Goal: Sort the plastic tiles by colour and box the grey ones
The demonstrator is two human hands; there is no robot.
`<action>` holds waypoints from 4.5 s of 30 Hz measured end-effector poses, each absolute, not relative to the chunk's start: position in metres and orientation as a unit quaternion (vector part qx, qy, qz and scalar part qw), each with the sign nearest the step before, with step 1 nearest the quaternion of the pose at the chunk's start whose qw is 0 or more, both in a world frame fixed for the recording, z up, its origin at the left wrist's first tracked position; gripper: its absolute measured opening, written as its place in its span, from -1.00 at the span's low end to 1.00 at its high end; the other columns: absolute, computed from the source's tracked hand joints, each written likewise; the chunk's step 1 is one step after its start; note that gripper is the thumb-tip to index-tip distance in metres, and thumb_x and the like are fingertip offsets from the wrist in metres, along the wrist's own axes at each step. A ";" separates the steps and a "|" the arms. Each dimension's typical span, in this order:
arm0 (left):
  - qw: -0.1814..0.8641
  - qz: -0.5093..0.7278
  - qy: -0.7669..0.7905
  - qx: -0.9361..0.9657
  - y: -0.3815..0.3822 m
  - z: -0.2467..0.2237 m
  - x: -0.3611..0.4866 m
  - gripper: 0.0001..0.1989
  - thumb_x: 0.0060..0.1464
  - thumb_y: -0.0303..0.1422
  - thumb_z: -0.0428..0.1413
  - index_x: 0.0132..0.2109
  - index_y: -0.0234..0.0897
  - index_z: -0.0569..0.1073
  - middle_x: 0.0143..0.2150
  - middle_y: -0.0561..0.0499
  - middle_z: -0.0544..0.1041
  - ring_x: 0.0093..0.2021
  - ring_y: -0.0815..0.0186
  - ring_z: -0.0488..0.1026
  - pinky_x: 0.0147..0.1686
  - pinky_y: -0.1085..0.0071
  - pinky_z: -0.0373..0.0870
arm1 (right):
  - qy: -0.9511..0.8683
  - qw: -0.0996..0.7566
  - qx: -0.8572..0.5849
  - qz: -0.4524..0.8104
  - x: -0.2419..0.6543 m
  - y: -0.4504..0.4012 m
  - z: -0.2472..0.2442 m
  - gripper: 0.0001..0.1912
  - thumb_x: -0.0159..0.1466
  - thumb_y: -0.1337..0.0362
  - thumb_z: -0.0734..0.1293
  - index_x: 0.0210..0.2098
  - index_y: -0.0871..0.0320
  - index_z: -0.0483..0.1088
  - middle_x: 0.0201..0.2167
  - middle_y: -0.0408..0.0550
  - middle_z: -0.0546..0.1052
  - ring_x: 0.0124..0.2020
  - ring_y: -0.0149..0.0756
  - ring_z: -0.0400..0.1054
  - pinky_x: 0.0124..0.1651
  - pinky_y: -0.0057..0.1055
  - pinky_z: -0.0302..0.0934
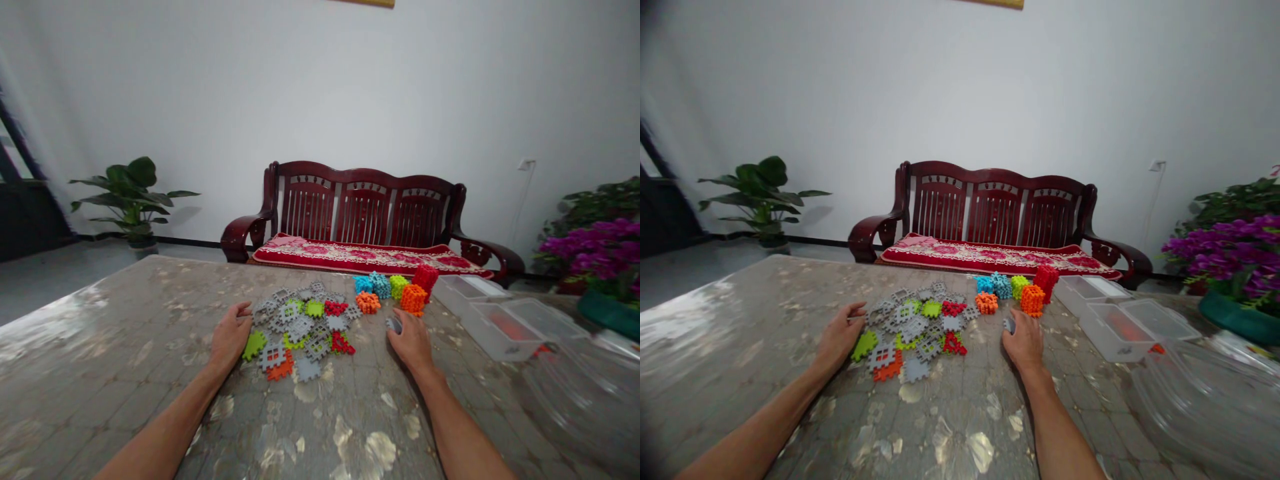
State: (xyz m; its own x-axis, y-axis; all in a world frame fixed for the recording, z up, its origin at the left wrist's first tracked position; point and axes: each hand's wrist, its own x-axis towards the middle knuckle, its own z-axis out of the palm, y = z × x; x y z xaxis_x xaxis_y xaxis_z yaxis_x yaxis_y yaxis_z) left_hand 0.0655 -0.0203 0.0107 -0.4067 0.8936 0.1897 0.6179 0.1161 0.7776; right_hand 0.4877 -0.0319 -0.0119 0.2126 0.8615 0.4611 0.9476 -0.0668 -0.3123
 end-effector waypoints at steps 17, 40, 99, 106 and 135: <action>0.192 0.419 0.716 0.524 -0.023 0.010 0.066 -0.66 0.11 -0.40 0.04 0.00 -0.24 0.55 -0.10 -0.03 0.68 -0.20 0.26 0.60 -0.19 0.43 0.42 | -0.589 0.266 -0.762 -0.034 0.433 0.016 0.027 -0.41 0.25 0.19 0.34 0.25 0.21 0.31 0.14 0.17 0.47 0.16 -0.05 0.35 0.17 -0.28 0.19; 0.179 0.389 0.737 0.523 -0.023 0.009 0.065 -0.68 0.14 -0.38 0.04 -0.02 -0.19 0.60 -0.31 0.00 0.67 -0.32 0.24 0.59 -0.26 0.42 0.42 | -0.565 0.179 -0.805 -0.013 0.410 0.028 0.023 -0.44 0.32 0.17 0.27 0.28 0.20 0.26 0.15 0.22 0.43 0.15 -0.05 0.37 0.09 -0.28 0.22; 0.165 0.372 0.735 0.542 -0.021 0.011 0.063 -0.69 0.11 -0.34 0.02 -0.12 -0.17 0.63 -0.29 0.01 0.68 -0.28 0.21 0.58 -0.28 0.40 0.39 | -0.624 0.282 -0.726 -0.061 0.442 -0.008 0.011 -0.58 0.33 0.39 0.16 0.11 0.15 0.46 0.11 0.04 0.53 0.16 -0.17 0.33 0.23 -0.33 0.11; 0.163 0.379 0.727 0.549 -0.021 0.009 0.063 -0.69 0.11 -0.33 0.01 -0.13 -0.17 0.63 -0.28 0.01 0.69 -0.28 0.22 0.58 -0.28 0.41 0.40 | -0.552 0.216 -0.800 -0.090 0.471 -0.038 0.027 -0.66 0.25 0.34 0.26 -0.01 0.10 0.50 -0.03 0.05 0.55 0.02 -0.07 0.36 0.04 -0.26 0.18; 0.167 0.350 0.736 0.556 -0.020 0.005 0.063 -0.69 0.17 -0.37 0.01 -0.09 -0.18 0.62 -0.18 0.00 0.68 -0.18 0.24 0.57 -0.24 0.42 0.36 | -0.775 0.237 -0.585 -0.038 0.403 -0.024 -0.006 -0.49 0.29 0.56 0.13 0.06 0.11 0.54 0.09 -0.01 0.57 0.10 -0.13 0.36 0.21 -0.24 0.18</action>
State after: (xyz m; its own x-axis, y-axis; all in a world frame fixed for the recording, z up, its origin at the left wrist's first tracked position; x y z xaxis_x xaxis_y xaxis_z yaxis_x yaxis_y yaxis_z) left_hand 0.0633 -0.0202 0.0047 -0.3266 0.9342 0.1433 0.7011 0.1378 0.6996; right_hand 0.4031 -0.0243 -0.0063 -0.2026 0.8884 0.4119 0.9245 0.3123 -0.2188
